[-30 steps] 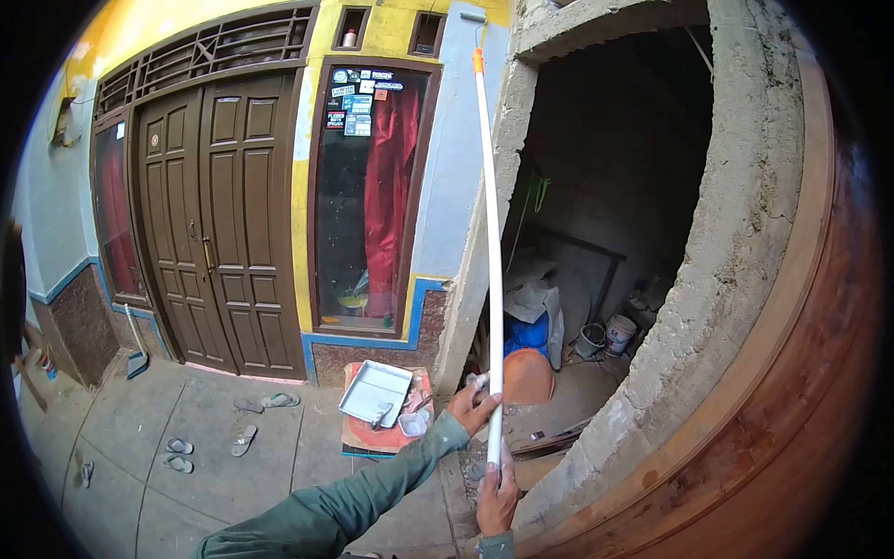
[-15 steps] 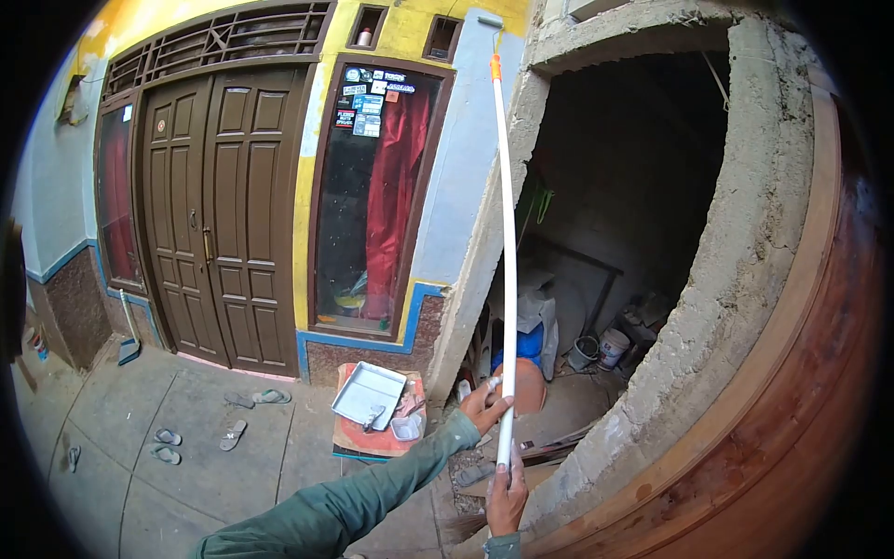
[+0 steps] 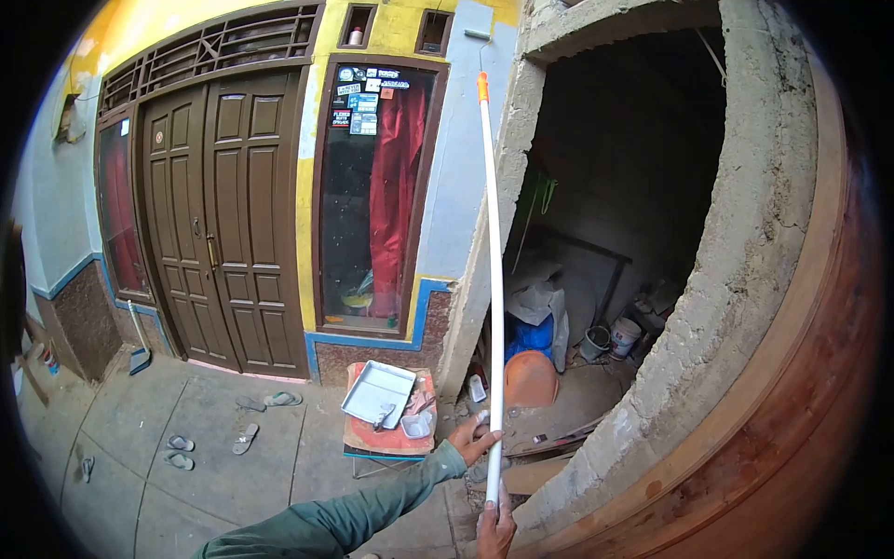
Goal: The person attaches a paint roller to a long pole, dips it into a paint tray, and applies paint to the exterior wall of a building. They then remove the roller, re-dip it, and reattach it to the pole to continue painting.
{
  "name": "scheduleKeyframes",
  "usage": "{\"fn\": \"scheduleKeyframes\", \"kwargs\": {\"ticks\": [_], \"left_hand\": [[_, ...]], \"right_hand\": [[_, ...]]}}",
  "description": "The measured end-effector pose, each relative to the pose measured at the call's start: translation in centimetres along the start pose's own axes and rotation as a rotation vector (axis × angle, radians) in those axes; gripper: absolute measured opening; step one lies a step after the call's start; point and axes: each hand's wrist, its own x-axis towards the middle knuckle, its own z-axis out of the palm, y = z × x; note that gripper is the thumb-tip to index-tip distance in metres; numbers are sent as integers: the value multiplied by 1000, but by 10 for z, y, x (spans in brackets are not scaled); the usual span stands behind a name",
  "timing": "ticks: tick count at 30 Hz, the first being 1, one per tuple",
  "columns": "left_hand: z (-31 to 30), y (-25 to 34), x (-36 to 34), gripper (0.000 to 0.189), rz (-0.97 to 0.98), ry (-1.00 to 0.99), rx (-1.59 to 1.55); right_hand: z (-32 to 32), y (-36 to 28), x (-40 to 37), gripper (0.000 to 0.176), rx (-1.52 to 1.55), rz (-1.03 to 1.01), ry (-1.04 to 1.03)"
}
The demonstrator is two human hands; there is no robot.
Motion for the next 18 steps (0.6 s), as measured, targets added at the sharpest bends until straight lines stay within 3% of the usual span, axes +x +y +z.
{"fn": "scheduleKeyframes", "kwargs": {"ticks": [3, 7, 9, 10, 12, 18], "left_hand": [[-7, 9, 0, 49, -13, 8, -50], [-13, 13, -4, 42, -54, -58, -52], [-8, 0, -10, 40, -28, -50, -80], [-6, 0, -13, 38, -1, -38, -114], [-5, 8, -21, 40, -9, -50, -110], [4, 14, -32, 42, -3, -48, -70]], "right_hand": [[-9, 44, -8, 39, -182, -125, 112], [-19, 89, -21, 37, -50, -47, 131], [-32, 112, -26, 35, -525, -117, 66], [-24, 91, -29, 35, -522, -116, 68], [-9, 55, -35, 32, -307, -539, 268], [-10, 50, -37, 32, -297, -517, 257]]}}
